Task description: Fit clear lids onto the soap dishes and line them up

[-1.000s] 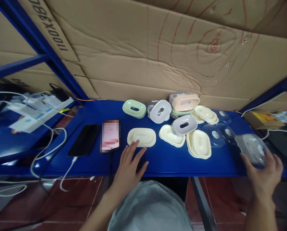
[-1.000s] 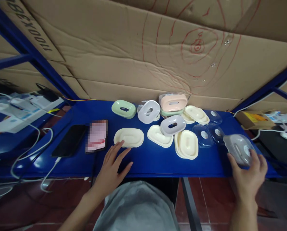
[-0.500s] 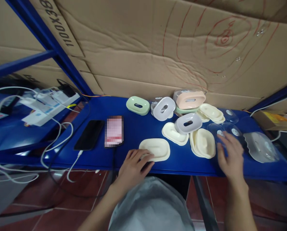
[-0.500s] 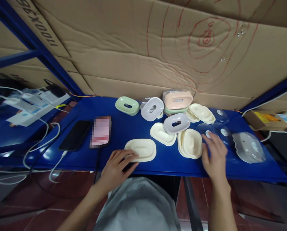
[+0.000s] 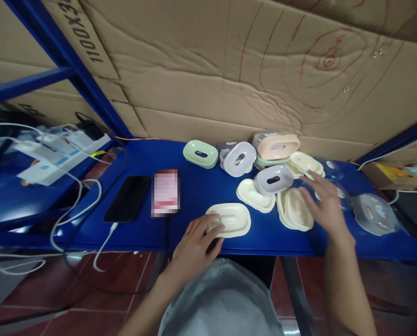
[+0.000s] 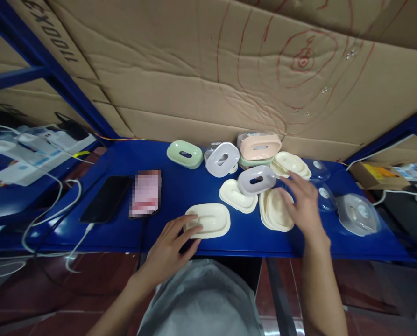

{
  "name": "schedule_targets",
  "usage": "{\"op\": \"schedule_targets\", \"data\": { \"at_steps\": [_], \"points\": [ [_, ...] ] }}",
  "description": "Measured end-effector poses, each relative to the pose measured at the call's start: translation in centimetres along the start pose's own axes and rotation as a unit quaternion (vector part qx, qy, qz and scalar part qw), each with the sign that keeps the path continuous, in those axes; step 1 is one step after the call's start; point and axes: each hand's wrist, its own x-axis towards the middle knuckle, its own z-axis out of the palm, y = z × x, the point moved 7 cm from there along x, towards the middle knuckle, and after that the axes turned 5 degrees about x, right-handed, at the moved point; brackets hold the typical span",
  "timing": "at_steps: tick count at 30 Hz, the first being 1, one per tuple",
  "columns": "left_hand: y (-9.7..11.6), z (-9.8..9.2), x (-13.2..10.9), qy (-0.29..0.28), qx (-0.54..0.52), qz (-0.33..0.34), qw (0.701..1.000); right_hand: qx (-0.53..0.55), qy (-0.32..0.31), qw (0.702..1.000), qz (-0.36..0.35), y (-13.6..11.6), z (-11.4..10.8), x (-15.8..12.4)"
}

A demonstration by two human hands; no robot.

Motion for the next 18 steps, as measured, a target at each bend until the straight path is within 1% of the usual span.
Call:
{"op": "schedule_targets", "data": {
  "at_steps": [1, 2, 4, 5, 7, 8, 9, 10, 12, 14, 15, 16, 17, 18],
  "points": [
    [0.0, 0.0, 0.0, 0.0, 0.0, 0.001, 1.0, -0.022, 0.044, 0.998, 0.035, 1.9, -1.7, -1.0],
    [0.0, 0.0, 0.0, 0.0, 0.001, 0.002, 1.0, -0.053, 0.073, 0.994, 0.065, 3.9, -3.1, -2.3],
    [0.0, 0.1, 0.0, -0.002, 0.002, 0.006, 1.0, -0.131, 0.101, 0.978, 0.13, 8.1, -5.4, -5.5],
    [0.0, 0.1, 0.0, -0.003, 0.002, 0.008, 1.0, -0.17, 0.114, 0.964, 0.171, 10.3, -6.3, -7.4],
    [-0.1, 0.2, 0.0, -0.006, 0.001, 0.01, 1.0, -0.228, 0.155, 0.922, 0.273, 14.7, -8.1, -11.5],
    [-0.1, 0.2, 0.0, -0.007, -0.001, 0.01, 1.0, -0.239, 0.172, 0.899, 0.325, 16.8, -8.7, -13.7],
    [-0.1, 0.2, 0.0, -0.008, -0.003, 0.01, 1.0, -0.234, 0.172, 0.886, 0.362, 18.7, -8.9, -15.5],
    [-0.1, 0.2, 0.0, -0.008, -0.005, 0.01, 1.0, -0.217, 0.169, 0.884, 0.378, 20.3, -8.9, -16.9],
    [0.0, 0.2, 0.0, -0.007, -0.007, 0.011, 1.0, -0.173, 0.151, 0.902, 0.366, 22.6, -8.7, -18.4],
    [0.0, 0.2, 0.0, -0.005, -0.007, 0.009, 1.0, -0.174, 0.158, 0.908, 0.347, 23.1, -8.9, -18.4],
    [0.0, 0.2, 0.0, -0.005, -0.007, 0.007, 1.0, -0.194, 0.175, 0.902, 0.344, 22.5, -9.3, -17.9],
    [0.0, 0.2, 0.0, -0.006, -0.007, 0.005, 1.0, -0.214, 0.19, 0.897, 0.336, 21.3, -9.5, -17.0],
    [0.0, 0.2, 0.1, -0.007, -0.008, 0.002, 1.0, -0.228, 0.199, 0.899, 0.317, 19.3, -9.4, -15.5],
    [0.0, 0.2, 0.1, -0.008, -0.01, 0.0, 1.0, -0.227, 0.214, 0.909, 0.277, 16.6, -9.1, -13.7]
  ]
}}
